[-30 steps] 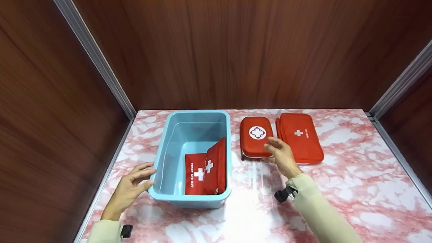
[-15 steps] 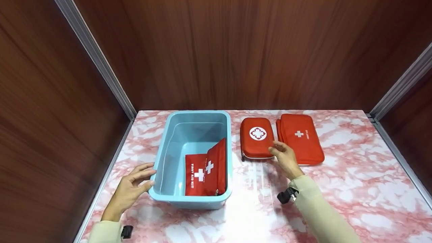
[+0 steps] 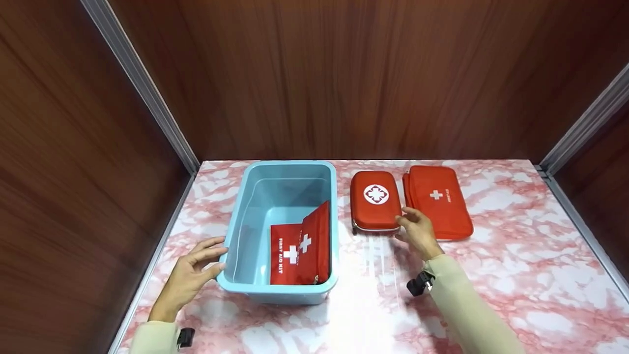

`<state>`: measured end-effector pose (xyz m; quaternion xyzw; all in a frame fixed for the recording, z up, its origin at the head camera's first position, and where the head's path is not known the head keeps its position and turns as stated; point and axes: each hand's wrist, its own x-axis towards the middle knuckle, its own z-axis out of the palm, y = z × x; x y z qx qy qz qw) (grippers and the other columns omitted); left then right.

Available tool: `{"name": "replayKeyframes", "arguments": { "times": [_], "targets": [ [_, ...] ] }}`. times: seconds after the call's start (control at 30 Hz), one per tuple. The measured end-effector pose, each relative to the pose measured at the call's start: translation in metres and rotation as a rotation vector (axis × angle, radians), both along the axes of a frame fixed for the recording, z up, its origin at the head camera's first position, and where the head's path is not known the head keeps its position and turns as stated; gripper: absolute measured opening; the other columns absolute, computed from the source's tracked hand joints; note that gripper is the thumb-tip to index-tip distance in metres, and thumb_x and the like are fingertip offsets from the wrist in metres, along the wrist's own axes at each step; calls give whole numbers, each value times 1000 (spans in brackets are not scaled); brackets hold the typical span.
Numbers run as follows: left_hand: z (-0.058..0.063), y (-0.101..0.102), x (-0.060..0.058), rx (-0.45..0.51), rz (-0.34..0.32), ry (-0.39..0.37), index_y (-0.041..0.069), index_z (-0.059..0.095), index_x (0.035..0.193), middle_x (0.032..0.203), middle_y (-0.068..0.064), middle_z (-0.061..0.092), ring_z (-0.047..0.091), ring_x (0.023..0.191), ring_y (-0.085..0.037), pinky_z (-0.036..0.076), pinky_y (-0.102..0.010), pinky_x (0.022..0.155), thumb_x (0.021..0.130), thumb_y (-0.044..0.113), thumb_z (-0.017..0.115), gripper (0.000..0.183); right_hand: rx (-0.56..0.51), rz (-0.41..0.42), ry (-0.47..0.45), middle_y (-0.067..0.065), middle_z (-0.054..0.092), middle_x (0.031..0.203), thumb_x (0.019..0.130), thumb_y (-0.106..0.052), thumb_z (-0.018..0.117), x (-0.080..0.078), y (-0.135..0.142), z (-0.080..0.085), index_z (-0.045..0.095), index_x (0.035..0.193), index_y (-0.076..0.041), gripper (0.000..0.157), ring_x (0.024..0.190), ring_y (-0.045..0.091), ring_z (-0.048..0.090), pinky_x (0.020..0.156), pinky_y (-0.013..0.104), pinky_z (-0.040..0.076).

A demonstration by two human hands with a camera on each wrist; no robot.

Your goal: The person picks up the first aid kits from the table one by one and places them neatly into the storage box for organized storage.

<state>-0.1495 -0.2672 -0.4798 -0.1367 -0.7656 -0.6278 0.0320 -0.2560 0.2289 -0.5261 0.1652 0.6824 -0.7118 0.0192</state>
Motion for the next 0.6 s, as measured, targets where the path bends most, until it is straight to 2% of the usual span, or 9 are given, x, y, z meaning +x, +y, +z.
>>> {"name": "replayKeyframes", "arguments": {
  "times": [0.2, 0.43, 0.6],
  "targets": [
    [0, 0, 0, 0, 1, 3, -14, 66, 117, 138, -25, 50, 64, 109, -15, 53, -21, 86, 86, -15, 68, 31, 30, -5, -39, 16, 40, 130, 98, -5, 57, -5, 1, -5, 36, 148, 3, 55, 93, 25, 56, 81, 43, 58],
    [0, 0, 0, 1, 7, 13, -13, 67, 115, 138, -25, 51, 63, 111, -13, 52, -22, 91, 85, -16, 68, 31, 105, 40, -49, 28, 33, 147, 99, -8, 56, -7, 2, -9, 31, 151, 4, 59, 119, 40, 46, 89, 48, 55],
    [0, 0, 0, 5, -4, 13, -13, 67, 115, 139, -24, 50, 63, 111, -13, 53, -23, 89, 86, -16, 68, 30, 161, 49, -43, 31, 36, 146, 97, -8, 57, -8, 4, -14, 32, 150, 6, 60, 123, 43, 45, 87, 48, 56]
  ]
}}
